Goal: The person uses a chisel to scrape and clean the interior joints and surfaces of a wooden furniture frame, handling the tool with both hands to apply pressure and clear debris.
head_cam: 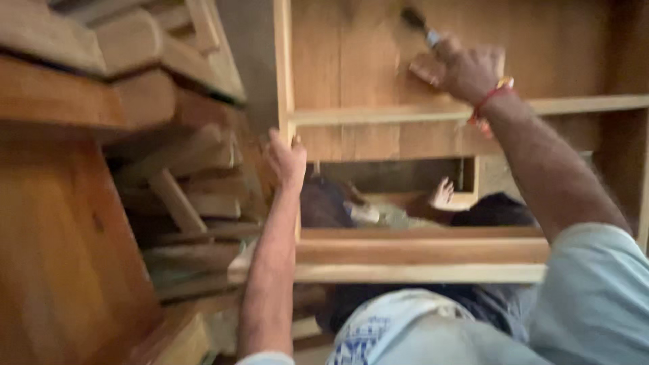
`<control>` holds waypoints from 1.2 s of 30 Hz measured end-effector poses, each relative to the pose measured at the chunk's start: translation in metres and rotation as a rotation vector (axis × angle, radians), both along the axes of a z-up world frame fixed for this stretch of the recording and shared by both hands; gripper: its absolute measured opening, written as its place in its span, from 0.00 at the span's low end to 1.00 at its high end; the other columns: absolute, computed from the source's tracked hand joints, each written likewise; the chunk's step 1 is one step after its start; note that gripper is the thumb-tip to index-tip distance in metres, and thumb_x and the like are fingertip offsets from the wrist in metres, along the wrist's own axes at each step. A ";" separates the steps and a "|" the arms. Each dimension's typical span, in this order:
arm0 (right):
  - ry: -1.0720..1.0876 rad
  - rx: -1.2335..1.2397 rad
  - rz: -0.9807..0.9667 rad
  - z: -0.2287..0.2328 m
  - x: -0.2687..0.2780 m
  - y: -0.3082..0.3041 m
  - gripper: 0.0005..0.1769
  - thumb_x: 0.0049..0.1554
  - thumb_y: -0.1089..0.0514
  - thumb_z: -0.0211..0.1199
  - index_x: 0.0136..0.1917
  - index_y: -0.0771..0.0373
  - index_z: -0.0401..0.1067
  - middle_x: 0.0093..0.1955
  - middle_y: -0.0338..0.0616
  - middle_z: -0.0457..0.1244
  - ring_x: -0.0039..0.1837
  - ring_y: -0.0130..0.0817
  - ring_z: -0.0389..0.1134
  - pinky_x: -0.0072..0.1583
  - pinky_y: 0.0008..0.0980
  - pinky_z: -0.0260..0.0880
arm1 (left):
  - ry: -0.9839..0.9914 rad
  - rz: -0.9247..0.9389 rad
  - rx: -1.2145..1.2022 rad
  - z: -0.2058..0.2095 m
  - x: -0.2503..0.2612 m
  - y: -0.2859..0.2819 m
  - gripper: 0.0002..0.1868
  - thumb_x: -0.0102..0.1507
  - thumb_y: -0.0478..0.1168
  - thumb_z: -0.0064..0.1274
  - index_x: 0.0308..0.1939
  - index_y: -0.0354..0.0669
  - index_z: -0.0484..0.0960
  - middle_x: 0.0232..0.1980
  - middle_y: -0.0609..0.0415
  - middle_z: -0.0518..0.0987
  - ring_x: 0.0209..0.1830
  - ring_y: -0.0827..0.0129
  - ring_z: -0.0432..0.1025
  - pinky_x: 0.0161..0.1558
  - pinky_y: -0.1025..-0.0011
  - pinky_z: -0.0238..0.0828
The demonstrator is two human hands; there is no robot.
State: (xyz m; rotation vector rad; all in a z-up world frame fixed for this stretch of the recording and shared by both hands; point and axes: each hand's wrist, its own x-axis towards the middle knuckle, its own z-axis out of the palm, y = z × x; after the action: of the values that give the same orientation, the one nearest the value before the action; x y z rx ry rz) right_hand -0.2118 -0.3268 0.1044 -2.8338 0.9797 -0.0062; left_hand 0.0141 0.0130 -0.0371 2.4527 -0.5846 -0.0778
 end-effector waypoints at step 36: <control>-0.459 0.272 -0.791 0.061 -0.306 0.237 0.28 0.53 0.45 0.73 0.59 0.64 0.72 0.43 0.58 0.70 0.47 0.55 0.73 0.48 0.48 0.70 | 0.228 -0.140 0.185 0.055 0.013 0.008 0.35 0.61 0.55 0.59 0.62 0.36 0.68 0.63 0.29 0.71 0.65 0.35 0.64 0.65 0.46 0.58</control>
State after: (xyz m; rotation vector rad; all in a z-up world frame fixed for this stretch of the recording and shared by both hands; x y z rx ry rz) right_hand -0.5174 -0.0900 0.1654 -1.9078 1.7155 -0.5275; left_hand 0.0269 0.0210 0.0183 2.5293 -0.6711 -0.4804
